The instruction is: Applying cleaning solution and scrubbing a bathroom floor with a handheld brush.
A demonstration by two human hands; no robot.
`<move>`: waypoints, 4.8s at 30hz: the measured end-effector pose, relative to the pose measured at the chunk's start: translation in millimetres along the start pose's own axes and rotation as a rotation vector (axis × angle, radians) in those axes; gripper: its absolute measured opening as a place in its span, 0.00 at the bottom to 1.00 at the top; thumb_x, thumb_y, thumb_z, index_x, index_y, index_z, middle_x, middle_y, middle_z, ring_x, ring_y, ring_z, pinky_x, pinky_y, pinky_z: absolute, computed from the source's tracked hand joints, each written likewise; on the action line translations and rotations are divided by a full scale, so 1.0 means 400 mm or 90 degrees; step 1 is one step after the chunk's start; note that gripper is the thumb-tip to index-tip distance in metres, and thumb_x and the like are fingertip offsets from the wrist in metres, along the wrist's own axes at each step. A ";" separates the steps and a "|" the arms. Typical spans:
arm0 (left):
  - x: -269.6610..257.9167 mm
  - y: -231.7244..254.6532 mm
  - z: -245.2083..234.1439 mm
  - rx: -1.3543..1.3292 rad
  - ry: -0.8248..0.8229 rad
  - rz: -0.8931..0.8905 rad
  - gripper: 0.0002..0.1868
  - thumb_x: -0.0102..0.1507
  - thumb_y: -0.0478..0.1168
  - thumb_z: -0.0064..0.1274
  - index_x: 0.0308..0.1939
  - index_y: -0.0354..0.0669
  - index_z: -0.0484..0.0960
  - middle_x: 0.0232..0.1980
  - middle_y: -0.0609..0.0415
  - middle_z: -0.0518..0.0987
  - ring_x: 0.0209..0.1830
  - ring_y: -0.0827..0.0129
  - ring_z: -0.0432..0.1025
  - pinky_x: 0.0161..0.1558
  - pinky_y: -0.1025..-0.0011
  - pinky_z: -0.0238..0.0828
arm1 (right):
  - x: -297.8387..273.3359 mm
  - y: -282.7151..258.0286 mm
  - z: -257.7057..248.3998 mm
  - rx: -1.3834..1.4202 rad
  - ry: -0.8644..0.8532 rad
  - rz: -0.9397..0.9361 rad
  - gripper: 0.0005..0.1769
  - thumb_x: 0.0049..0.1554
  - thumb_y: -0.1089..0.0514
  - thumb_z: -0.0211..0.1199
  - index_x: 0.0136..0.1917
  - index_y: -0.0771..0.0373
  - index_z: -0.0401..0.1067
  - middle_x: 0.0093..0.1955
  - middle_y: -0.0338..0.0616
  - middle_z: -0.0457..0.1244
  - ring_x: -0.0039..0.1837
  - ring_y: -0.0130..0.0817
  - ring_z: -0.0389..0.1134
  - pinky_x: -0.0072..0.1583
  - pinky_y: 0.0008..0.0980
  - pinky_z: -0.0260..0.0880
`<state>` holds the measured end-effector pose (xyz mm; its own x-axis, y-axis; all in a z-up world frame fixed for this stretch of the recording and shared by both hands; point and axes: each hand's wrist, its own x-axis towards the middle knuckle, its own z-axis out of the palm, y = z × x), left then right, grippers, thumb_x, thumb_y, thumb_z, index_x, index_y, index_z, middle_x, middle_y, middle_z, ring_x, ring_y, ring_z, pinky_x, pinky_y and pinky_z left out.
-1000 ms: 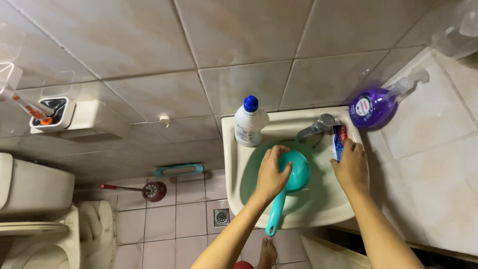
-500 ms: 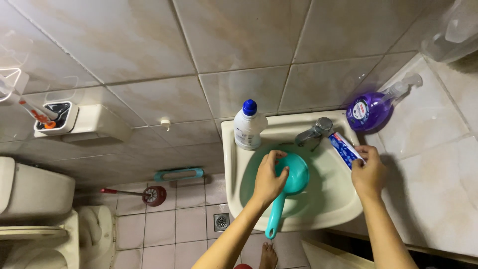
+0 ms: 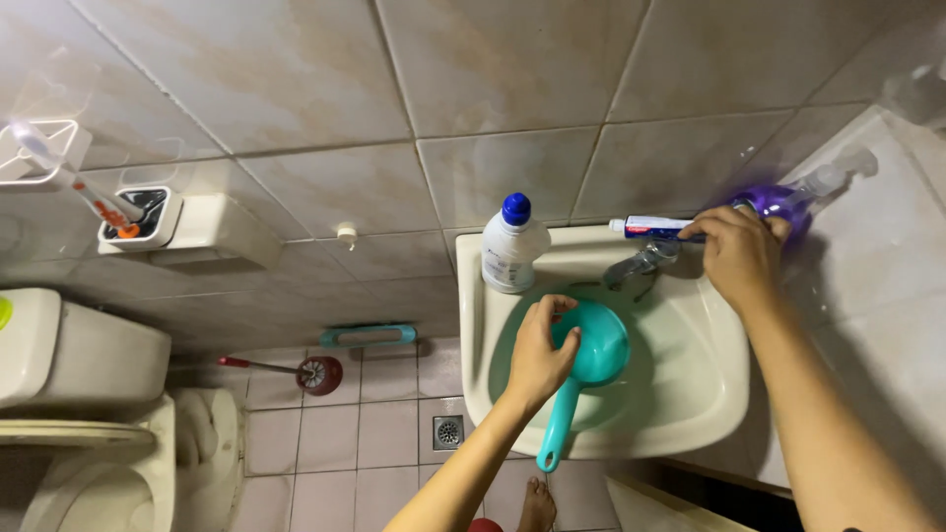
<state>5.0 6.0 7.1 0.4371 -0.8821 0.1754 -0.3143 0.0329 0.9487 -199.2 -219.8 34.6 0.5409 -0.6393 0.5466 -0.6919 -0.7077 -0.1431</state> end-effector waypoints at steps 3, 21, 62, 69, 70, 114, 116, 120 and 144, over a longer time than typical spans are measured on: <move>0.001 -0.003 -0.006 -0.001 0.015 -0.005 0.17 0.60 0.33 0.56 0.53 0.41 0.75 0.52 0.45 0.78 0.54 0.53 0.74 0.55 0.61 0.71 | 0.029 0.025 0.046 0.002 -0.045 0.010 0.16 0.57 0.69 0.60 0.43 0.47 0.80 0.51 0.28 0.69 0.56 0.33 0.67 0.63 0.46 0.53; 0.000 -0.016 -0.031 -0.033 0.109 -0.052 0.12 0.61 0.31 0.53 0.49 0.38 0.77 0.48 0.47 0.80 0.50 0.59 0.77 0.50 0.65 0.73 | 0.024 0.080 0.207 -0.061 -0.108 0.004 0.11 0.55 0.64 0.59 0.44 0.58 0.82 0.59 0.42 0.70 0.64 0.43 0.68 0.64 0.49 0.63; 0.223 0.004 -0.146 0.113 0.209 0.139 0.40 0.48 0.48 0.73 0.57 0.35 0.71 0.45 0.39 0.81 0.47 0.46 0.77 0.46 0.58 0.73 | 0.228 -0.525 -0.069 0.391 -0.033 -0.106 0.16 0.51 0.57 0.76 0.49 0.66 0.77 0.46 0.48 0.67 0.49 0.43 0.69 0.51 0.39 0.71; 0.178 0.055 -0.181 0.152 0.162 0.158 0.38 0.48 0.48 0.76 0.55 0.38 0.73 0.43 0.43 0.83 0.44 0.49 0.75 0.52 0.57 0.68 | 0.226 -0.528 -0.136 0.438 -0.054 -0.169 0.14 0.52 0.61 0.73 0.51 0.67 0.76 0.48 0.48 0.68 0.53 0.43 0.69 0.54 0.38 0.72; 0.170 0.062 -0.187 0.121 0.145 0.160 0.38 0.48 0.48 0.76 0.54 0.38 0.73 0.43 0.44 0.83 0.45 0.50 0.76 0.52 0.58 0.69 | 0.229 -0.530 -0.155 0.428 -0.081 -0.184 0.13 0.52 0.62 0.72 0.51 0.66 0.77 0.48 0.47 0.68 0.53 0.43 0.69 0.55 0.39 0.71; -0.633 -0.035 -0.637 0.201 0.453 -0.094 0.39 0.46 0.50 0.76 0.54 0.43 0.72 0.50 0.47 0.80 0.50 0.53 0.76 0.48 0.60 0.75 | -0.156 -1.318 -0.179 0.629 -0.314 -0.452 0.24 0.48 0.50 0.77 0.52 0.65 0.73 0.49 0.50 0.65 0.52 0.48 0.66 0.55 0.41 0.68; -0.675 -0.032 -0.664 0.181 0.452 -0.168 0.39 0.46 0.51 0.77 0.53 0.43 0.73 0.49 0.47 0.81 0.48 0.52 0.76 0.47 0.60 0.75 | -0.193 -1.359 -0.183 0.605 -0.439 -0.350 0.24 0.49 0.49 0.77 0.52 0.64 0.73 0.48 0.48 0.65 0.48 0.43 0.69 0.51 0.37 0.70; -0.777 -0.047 -0.713 0.188 0.469 -0.202 0.41 0.45 0.53 0.77 0.54 0.43 0.71 0.49 0.46 0.82 0.48 0.52 0.77 0.47 0.59 0.75 | -0.260 -1.414 -0.175 0.705 -0.365 -0.472 0.20 0.51 0.57 0.74 0.54 0.64 0.72 0.50 0.47 0.67 0.54 0.43 0.69 0.55 0.37 0.70; -1.086 -0.141 -0.832 0.102 0.695 -0.329 0.40 0.44 0.54 0.76 0.52 0.40 0.73 0.44 0.48 0.85 0.44 0.58 0.82 0.47 0.63 0.77 | -0.796 -1.485 0.015 0.487 -0.537 -0.288 0.43 0.39 0.48 0.74 0.64 0.66 0.64 0.44 0.48 0.59 0.44 0.42 0.64 0.43 0.37 0.67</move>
<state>113.4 543.8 -35.1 0.9961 0.0872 -0.0115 0.0399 -0.3314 0.9427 42.4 402.2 -59.4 0.9965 -0.0828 0.0075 -0.0554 -0.7287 -0.6826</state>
